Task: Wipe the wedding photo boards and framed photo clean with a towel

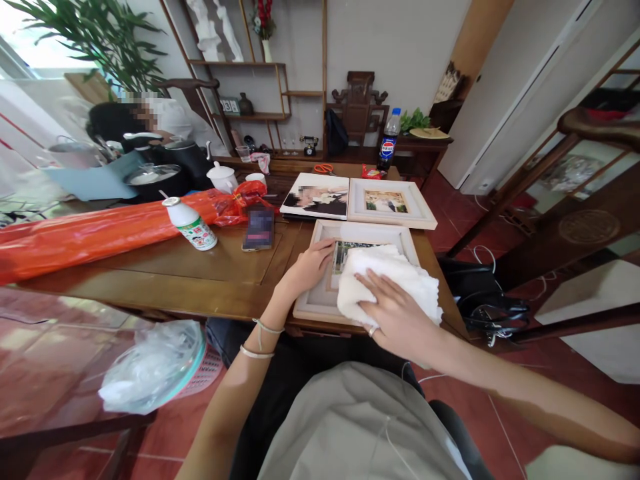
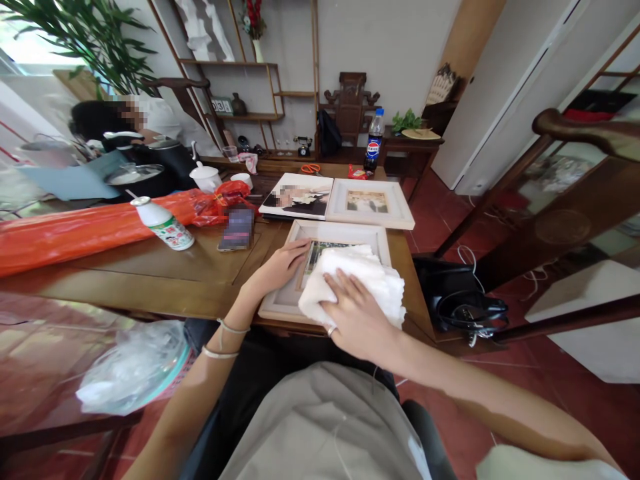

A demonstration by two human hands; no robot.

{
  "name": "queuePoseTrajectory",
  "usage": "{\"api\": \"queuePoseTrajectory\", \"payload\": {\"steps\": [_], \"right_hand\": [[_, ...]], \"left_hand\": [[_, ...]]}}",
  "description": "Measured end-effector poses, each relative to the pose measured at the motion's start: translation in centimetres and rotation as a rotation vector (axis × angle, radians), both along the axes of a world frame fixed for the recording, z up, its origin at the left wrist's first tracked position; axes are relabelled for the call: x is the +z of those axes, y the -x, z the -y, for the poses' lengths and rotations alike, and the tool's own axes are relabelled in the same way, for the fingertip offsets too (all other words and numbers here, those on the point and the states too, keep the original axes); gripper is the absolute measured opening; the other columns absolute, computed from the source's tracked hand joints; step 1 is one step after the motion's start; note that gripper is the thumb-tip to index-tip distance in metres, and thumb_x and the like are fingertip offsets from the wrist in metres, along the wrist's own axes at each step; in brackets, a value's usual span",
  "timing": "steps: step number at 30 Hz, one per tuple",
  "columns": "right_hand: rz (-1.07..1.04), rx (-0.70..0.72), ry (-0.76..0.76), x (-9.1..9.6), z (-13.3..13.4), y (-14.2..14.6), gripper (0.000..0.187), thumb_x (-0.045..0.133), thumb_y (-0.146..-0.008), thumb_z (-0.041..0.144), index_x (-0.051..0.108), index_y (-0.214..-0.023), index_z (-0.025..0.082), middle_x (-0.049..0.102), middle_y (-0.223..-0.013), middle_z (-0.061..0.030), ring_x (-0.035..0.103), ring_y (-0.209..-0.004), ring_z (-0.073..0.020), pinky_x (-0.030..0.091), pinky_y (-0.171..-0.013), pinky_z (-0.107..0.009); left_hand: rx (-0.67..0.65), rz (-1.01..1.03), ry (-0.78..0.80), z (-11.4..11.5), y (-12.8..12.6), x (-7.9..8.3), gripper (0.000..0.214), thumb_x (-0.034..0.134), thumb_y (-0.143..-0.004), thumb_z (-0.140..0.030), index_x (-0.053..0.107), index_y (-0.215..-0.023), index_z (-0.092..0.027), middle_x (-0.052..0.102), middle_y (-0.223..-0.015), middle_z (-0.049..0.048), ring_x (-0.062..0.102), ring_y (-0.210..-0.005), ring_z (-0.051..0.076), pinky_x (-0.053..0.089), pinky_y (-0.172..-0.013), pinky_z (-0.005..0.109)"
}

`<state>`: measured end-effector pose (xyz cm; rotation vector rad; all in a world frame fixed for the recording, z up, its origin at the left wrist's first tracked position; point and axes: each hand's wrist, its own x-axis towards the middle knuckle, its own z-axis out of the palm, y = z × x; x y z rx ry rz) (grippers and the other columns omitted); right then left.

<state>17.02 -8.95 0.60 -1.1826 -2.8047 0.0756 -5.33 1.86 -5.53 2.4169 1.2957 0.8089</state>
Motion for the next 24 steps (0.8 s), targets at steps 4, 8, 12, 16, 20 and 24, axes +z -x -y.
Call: {"api": "queuePoseTrajectory", "payload": {"steps": [4, 8, 12, 16, 20, 24], "right_hand": [[0.051, -0.064, -0.069, -0.2, -4.9, -1.3, 0.031, 0.054, -0.086, 0.019, 0.068, -0.112, 0.01, 0.041, -0.149, -0.0191, 0.03, -0.141, -0.0358, 0.026, -0.115, -0.052], [0.082, -0.13, -0.195, 0.0, -9.7, -2.4, 0.034, 0.048, -0.092, 0.025, 0.066, -0.117, 0.01, 0.043, -0.148, -0.0177, 0.03, -0.141, -0.0359, 0.025, -0.113, -0.055], [0.101, -0.165, -0.222, -0.1, -11.3, -2.0, 0.036, 0.043, -0.095, 0.026, 0.065, -0.118, 0.01, 0.045, -0.146, -0.0186, 0.032, -0.14, -0.0371, 0.03, -0.11, -0.055], [0.142, -0.121, -0.102, 0.2, -7.8, -0.6, 0.034, 0.043, -0.094, 0.022, 0.068, -0.112, 0.009, 0.045, -0.146, -0.0216, 0.037, -0.136, -0.0398, 0.034, -0.107, -0.057], [0.101, -0.043, 0.009, 1.4, -1.8, 0.6, 0.03, 0.049, -0.088, 0.02, 0.07, -0.107, 0.01, 0.048, -0.142, -0.0235, 0.042, -0.132, -0.0426, 0.039, -0.103, -0.059], [0.081, 0.047, 0.143, 2.6, 1.6, 0.8, 0.026, 0.052, -0.084, 0.017, 0.072, -0.1, 0.011, 0.048, -0.142, -0.0225, 0.038, -0.135, -0.0425, 0.041, -0.103, -0.057]], "left_hand": [[-0.001, 0.003, 0.007, 0.0, 0.0, 0.1, 0.038, 0.037, -0.097, -0.02, 0.056, -0.13, -0.018, 0.05, -0.144, 0.0093, 0.048, -0.133, 0.023, 0.04, -0.111, 0.044], [-0.003, -0.017, -0.001, 0.1, 0.1, 0.1, 0.039, 0.037, -0.097, -0.021, 0.055, -0.131, -0.017, 0.048, -0.145, 0.0102, 0.045, -0.134, 0.024, 0.038, -0.111, 0.045], [0.001, -0.018, -0.008, 0.1, 0.0, 0.1, 0.039, 0.036, -0.097, -0.021, 0.056, -0.13, -0.018, 0.048, -0.145, 0.0097, 0.046, -0.134, 0.024, 0.038, -0.111, 0.045], [0.004, -0.013, 0.003, 0.1, 0.0, 0.0, 0.039, 0.036, -0.098, -0.021, 0.056, -0.131, -0.017, 0.049, -0.145, 0.01, 0.046, -0.134, 0.024, 0.039, -0.111, 0.045], [0.001, -0.011, -0.009, 0.0, 0.0, -0.1, 0.04, 0.035, -0.097, -0.02, 0.055, -0.131, -0.019, 0.048, -0.146, 0.0086, 0.046, -0.134, 0.023, 0.039, -0.111, 0.045], [0.003, -0.007, -0.019, 0.2, -0.1, 0.0, 0.039, 0.034, -0.097, -0.019, 0.056, -0.13, -0.019, 0.048, -0.146, 0.0081, 0.045, -0.134, 0.023, 0.039, -0.111, 0.044]]}}
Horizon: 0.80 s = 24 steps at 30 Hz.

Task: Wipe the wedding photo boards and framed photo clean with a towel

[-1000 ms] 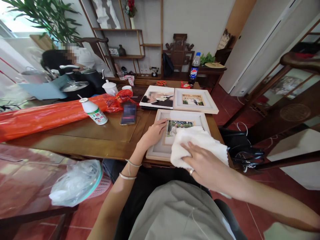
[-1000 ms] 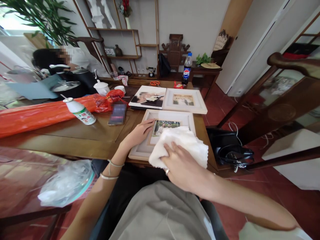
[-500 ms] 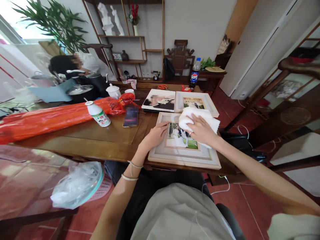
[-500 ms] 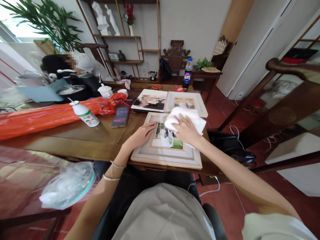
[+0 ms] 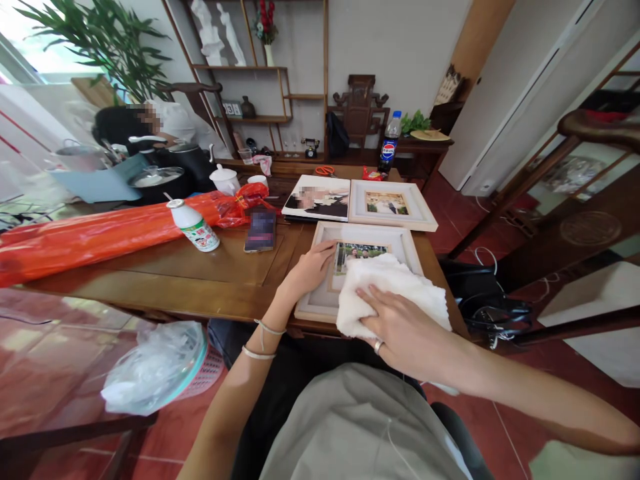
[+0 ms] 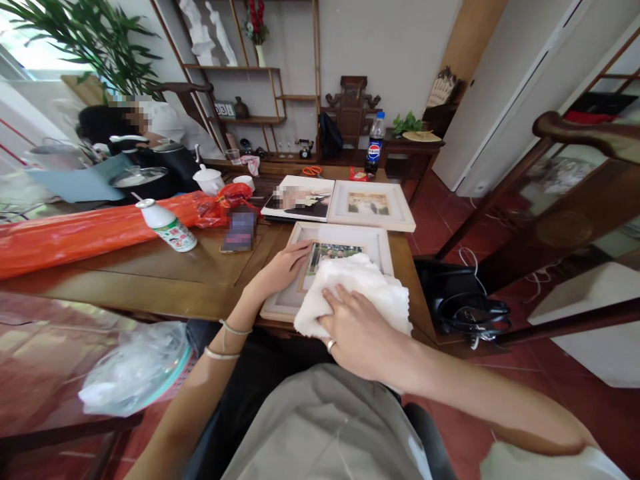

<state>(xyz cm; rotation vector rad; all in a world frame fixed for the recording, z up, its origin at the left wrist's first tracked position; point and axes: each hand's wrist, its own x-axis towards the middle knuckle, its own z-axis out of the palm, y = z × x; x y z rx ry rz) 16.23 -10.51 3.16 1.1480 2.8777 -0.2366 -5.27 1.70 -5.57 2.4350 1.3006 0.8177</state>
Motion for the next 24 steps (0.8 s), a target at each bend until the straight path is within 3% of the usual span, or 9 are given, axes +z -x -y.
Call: {"api": "queuePoseTrajectory", "payload": {"steps": [4, 9, 12, 15, 19, 24], "right_hand": [[-0.028, -0.025, -0.032, -0.8, -1.4, -0.6, 0.029, 0.054, -0.081, 0.013, 0.071, -0.104, 0.012, 0.042, -0.148, -0.02, 0.032, -0.139, -0.0379, 0.034, -0.111, -0.053], [-0.006, -0.125, -0.212, -2.7, -7.6, -2.2, 0.031, 0.052, -0.086, 0.017, 0.069, -0.111, 0.011, 0.038, -0.151, -0.0182, 0.029, -0.141, -0.0356, 0.03, -0.113, -0.051], [0.018, -0.209, -0.335, -2.8, -11.4, -2.9, 0.035, 0.048, -0.09, 0.022, 0.065, -0.119, 0.01, 0.039, -0.15, -0.0188, 0.029, -0.141, -0.0365, 0.031, -0.11, -0.053], [0.032, -0.236, -0.389, -2.6, -13.4, -2.7, 0.037, 0.046, -0.092, 0.023, 0.064, -0.121, 0.009, 0.041, -0.149, -0.0204, 0.031, -0.14, -0.0381, 0.034, -0.107, -0.054], [0.066, -0.154, -0.365, -2.9, -11.6, -0.9, 0.033, 0.048, -0.089, 0.02, 0.068, -0.113, 0.009, 0.047, -0.144, -0.021, 0.037, -0.136, -0.0385, 0.038, -0.104, -0.05], [0.018, 0.022, -0.233, -1.7, -4.9, 1.3, 0.026, 0.05, -0.086, 0.02, 0.071, -0.099, 0.013, 0.061, -0.124, -0.0203, 0.053, -0.12, -0.0359, 0.045, -0.094, -0.048]], "left_hand": [[-0.006, -0.006, 0.005, 0.0, 0.0, 0.0, 0.04, 0.034, -0.097, -0.02, 0.054, -0.131, -0.017, 0.048, -0.146, 0.0084, 0.046, -0.134, 0.023, 0.039, -0.112, 0.044], [0.004, -0.002, 0.013, 0.0, 0.1, 0.0, 0.039, 0.035, -0.098, -0.022, 0.056, -0.13, -0.018, 0.048, -0.146, 0.0082, 0.046, -0.134, 0.024, 0.038, -0.112, 0.044], [0.0, 0.005, 0.009, 0.1, 0.1, 0.0, 0.038, 0.035, -0.098, -0.022, 0.056, -0.129, -0.019, 0.048, -0.145, 0.0079, 0.046, -0.134, 0.023, 0.04, -0.111, 0.044], [0.0, 0.012, 0.008, 0.1, 0.1, 0.0, 0.038, 0.034, -0.098, -0.022, 0.056, -0.129, -0.019, 0.048, -0.145, 0.008, 0.046, -0.134, 0.023, 0.04, -0.111, 0.045], [0.01, 0.018, 0.008, 0.0, 0.0, -0.1, 0.037, 0.036, -0.097, -0.019, 0.055, -0.128, -0.017, 0.05, -0.144, 0.0101, 0.047, -0.133, 0.023, 0.04, -0.11, 0.045], [0.011, 0.026, -0.001, 0.0, -0.1, -0.2, 0.036, 0.037, -0.096, -0.017, 0.057, -0.125, -0.018, 0.052, -0.142, 0.0096, 0.048, -0.132, 0.023, 0.042, -0.109, 0.044]]}}
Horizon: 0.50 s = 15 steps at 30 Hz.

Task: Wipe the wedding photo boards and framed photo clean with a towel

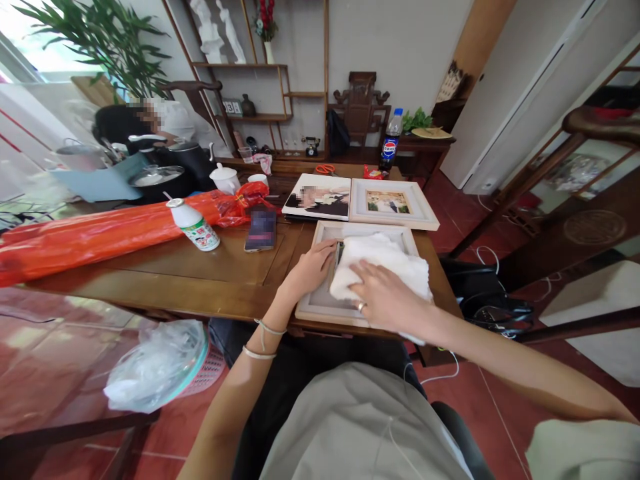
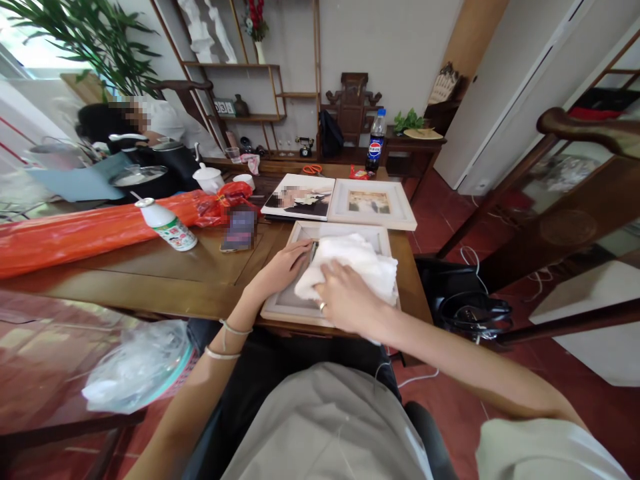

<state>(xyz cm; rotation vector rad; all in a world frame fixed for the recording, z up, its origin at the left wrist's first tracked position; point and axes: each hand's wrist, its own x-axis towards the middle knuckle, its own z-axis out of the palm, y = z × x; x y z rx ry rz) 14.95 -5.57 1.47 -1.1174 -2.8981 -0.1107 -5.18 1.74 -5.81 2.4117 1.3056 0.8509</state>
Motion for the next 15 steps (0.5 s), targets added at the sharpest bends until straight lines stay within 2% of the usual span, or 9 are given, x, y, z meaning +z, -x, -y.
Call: {"api": "queuePoseTrajectory", "payload": {"steps": [3, 5, 7, 11, 15], "right_hand": [[-0.031, 0.094, 0.142, 2.0, 2.8, 0.1, 0.023, 0.05, -0.087, 0.022, 0.071, -0.089, 0.015, 0.068, -0.107, -0.0169, 0.061, -0.104, -0.0322, 0.048, -0.086, -0.043], [-0.035, 0.095, 0.217, 3.0, 3.4, -0.1, 0.022, 0.049, -0.086, 0.021, 0.071, -0.085, 0.017, 0.069, -0.094, -0.0127, 0.064, -0.092, -0.028, 0.048, -0.081, -0.04], [-0.037, 0.066, 0.217, 3.2, 3.3, 0.0, 0.022, 0.049, -0.087, 0.021, 0.071, -0.087, 0.017, 0.069, -0.091, -0.0112, 0.064, -0.09, -0.0268, 0.048, -0.08, -0.04], [-0.044, 0.016, 0.06, 1.2, 3.2, 1.9, 0.023, 0.052, -0.087, 0.023, 0.072, -0.092, 0.014, 0.064, -0.113, -0.0188, 0.054, -0.113, -0.0335, 0.045, -0.089, -0.046], [-0.082, -0.05, -0.056, -1.0, 4.2, 4.7, 0.02, 0.057, -0.084, 0.02, 0.074, -0.092, 0.012, 0.054, -0.132, -0.0238, 0.045, -0.127, -0.0356, 0.044, -0.093, -0.045]], "left_hand": [[-0.002, 0.005, 0.001, 0.0, 0.0, 0.1, 0.037, 0.036, -0.096, -0.017, 0.056, -0.126, -0.019, 0.051, -0.143, 0.0084, 0.048, -0.132, 0.023, 0.042, -0.109, 0.044], [-0.001, 0.009, 0.003, 0.1, 0.0, 0.1, 0.037, 0.036, -0.096, -0.017, 0.056, -0.127, -0.019, 0.051, -0.143, 0.0079, 0.048, -0.132, 0.022, 0.042, -0.109, 0.044], [0.002, 0.012, 0.007, 0.2, 0.0, 0.2, 0.037, 0.036, -0.096, -0.016, 0.056, -0.127, -0.018, 0.051, -0.143, 0.0085, 0.048, -0.132, 0.022, 0.042, -0.109, 0.043], [0.009, 0.011, 0.016, 0.2, -0.1, 0.3, 0.037, 0.037, -0.097, -0.018, 0.055, -0.128, -0.016, 0.051, -0.142, 0.0106, 0.048, -0.132, 0.023, 0.042, -0.109, 0.044], [-0.003, 0.009, 0.015, -0.3, 0.1, -0.2, 0.036, 0.038, -0.097, -0.019, 0.055, -0.129, -0.017, 0.051, -0.143, 0.01, 0.048, -0.132, 0.022, 0.042, -0.109, 0.042]]}}
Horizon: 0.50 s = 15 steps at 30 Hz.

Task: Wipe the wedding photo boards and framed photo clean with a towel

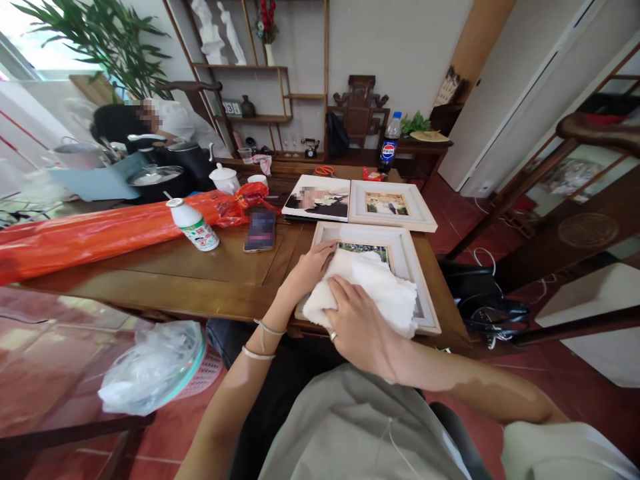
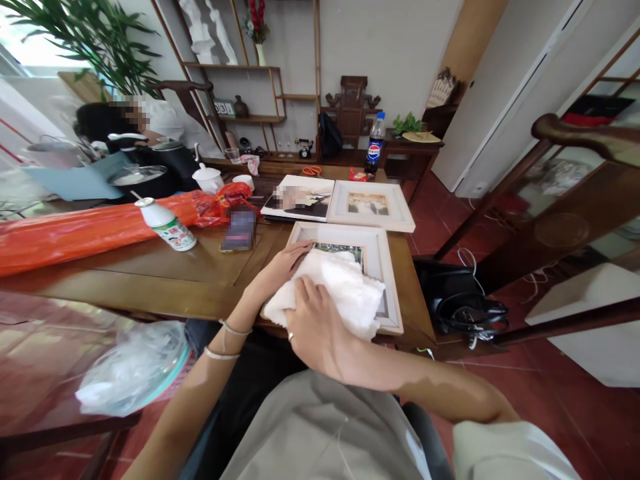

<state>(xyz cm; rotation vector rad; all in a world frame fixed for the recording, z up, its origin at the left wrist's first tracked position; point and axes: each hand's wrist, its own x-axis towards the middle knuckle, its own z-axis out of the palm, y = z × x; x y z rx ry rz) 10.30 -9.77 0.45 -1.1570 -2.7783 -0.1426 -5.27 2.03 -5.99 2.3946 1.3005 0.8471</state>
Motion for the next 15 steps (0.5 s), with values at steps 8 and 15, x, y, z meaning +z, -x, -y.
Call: {"api": "queuePoseTrajectory", "payload": {"steps": [8, 15], "right_hand": [[-0.014, -0.03, -0.287, -2.0, 1.2, 0.8, 0.022, 0.055, -0.087, 0.017, 0.076, -0.089, 0.011, 0.06, -0.129, -0.022, 0.051, -0.124, -0.034, 0.044, -0.097, -0.043], [0.083, -0.012, -0.261, -1.4, 2.2, -4.6, 0.026, 0.06, -0.079, 0.016, 0.073, -0.1, 0.008, 0.053, -0.136, -0.0236, 0.041, -0.132, -0.0382, 0.038, -0.104, -0.048]], "left_hand": [[0.007, 0.012, -0.011, -0.5, 0.1, -0.6, 0.033, 0.039, -0.098, -0.021, 0.057, -0.126, -0.017, 0.053, -0.14, 0.0108, 0.049, -0.131, 0.023, 0.043, -0.108, 0.043], [-0.001, -0.011, -0.009, 0.4, 0.0, 0.5, 0.034, 0.038, -0.097, -0.019, 0.058, -0.125, -0.016, 0.051, -0.143, 0.0098, 0.049, -0.131, 0.024, 0.041, -0.11, 0.044]]}}
